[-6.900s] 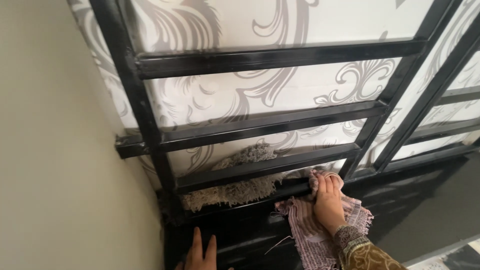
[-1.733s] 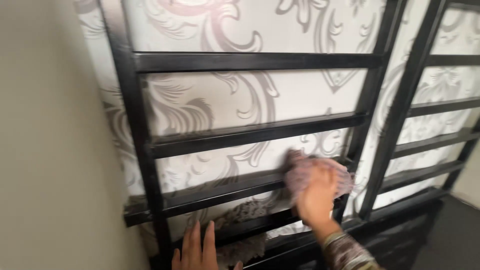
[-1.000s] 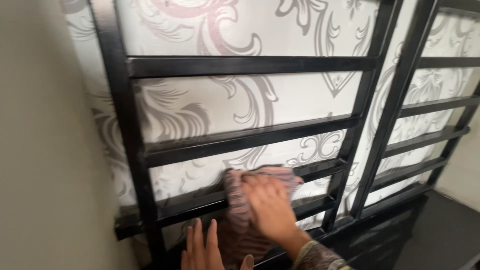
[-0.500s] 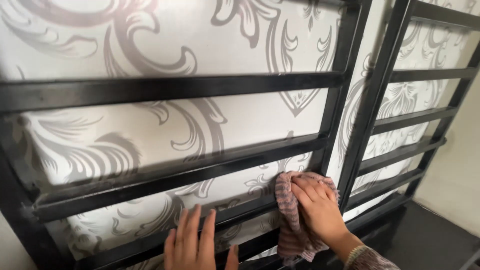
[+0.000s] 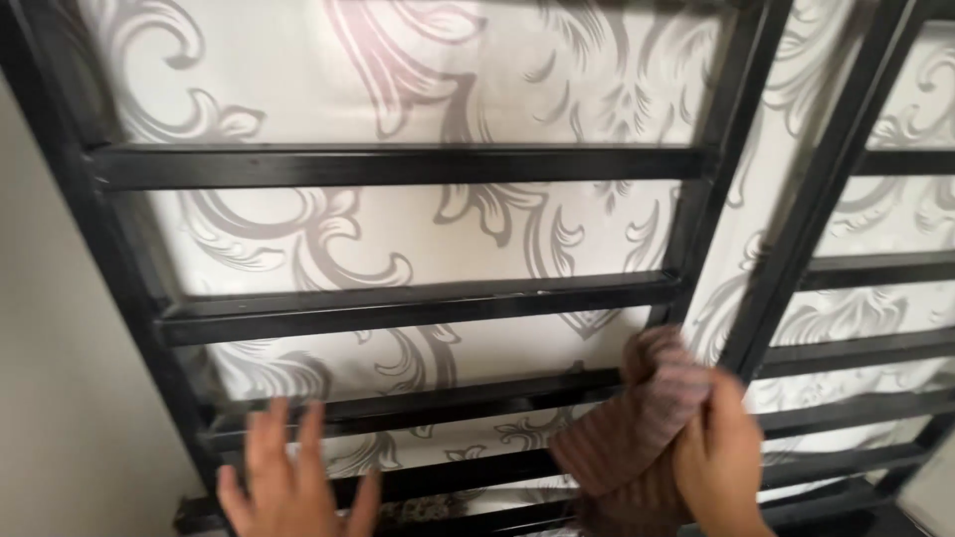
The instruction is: The recorder uses a cloth to wipe down a black metal decorative grate in an entryway.
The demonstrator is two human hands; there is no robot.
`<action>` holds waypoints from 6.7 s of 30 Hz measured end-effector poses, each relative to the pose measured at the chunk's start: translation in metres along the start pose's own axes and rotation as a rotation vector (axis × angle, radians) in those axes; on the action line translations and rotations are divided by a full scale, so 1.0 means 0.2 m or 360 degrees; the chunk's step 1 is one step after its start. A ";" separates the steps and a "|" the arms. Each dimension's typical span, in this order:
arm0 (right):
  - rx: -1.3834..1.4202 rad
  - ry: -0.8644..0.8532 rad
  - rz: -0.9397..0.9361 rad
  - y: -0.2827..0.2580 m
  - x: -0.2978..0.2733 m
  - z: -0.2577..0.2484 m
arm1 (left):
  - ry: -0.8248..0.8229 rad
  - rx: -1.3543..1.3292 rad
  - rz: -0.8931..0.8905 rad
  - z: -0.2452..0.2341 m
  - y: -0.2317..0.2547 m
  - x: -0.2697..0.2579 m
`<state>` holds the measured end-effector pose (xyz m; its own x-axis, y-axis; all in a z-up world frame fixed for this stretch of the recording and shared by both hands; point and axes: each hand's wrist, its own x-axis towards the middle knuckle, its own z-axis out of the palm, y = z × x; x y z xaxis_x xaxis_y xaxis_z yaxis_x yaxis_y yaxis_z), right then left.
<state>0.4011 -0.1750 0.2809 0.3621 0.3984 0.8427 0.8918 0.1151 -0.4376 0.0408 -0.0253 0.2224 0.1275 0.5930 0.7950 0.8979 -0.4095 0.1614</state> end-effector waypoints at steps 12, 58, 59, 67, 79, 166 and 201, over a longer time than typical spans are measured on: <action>-0.0668 -0.0416 -0.0412 -0.21 -0.11 0.59 | -0.0076 -0.0951 -0.0622 -0.15 -0.32 0.07; 0.0116 -0.0102 0.0729 0.04 0.05 0.20 | -0.0367 -0.1235 0.0222 -0.32 0.26 0.31; 0.0117 -0.0097 0.0720 -0.08 0.12 0.14 | -0.0357 -0.1237 0.0225 -0.34 0.26 0.33; -0.0605 0.0256 -0.0792 -0.26 0.47 0.10 | -0.0113 -0.1147 0.0177 -0.47 0.15 0.40; -0.0708 0.0080 -0.0885 -0.87 0.30 0.80 | 0.0095 -0.1049 0.0011 -0.56 -0.14 0.35; -0.0605 0.0343 -0.1142 -0.93 0.96 0.34 | 0.0254 -0.1753 0.0053 -0.45 -0.53 0.90; -0.0517 0.0698 -0.0903 -1.73 1.50 0.71 | 0.0192 -0.2563 -0.0580 -1.02 -0.25 1.82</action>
<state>0.1624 0.0349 0.6407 -0.1584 -0.0451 0.9863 0.9826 -0.1055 0.1530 -0.0432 0.0693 0.6234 -0.0785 0.7906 0.6073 -0.4683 -0.5670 0.6776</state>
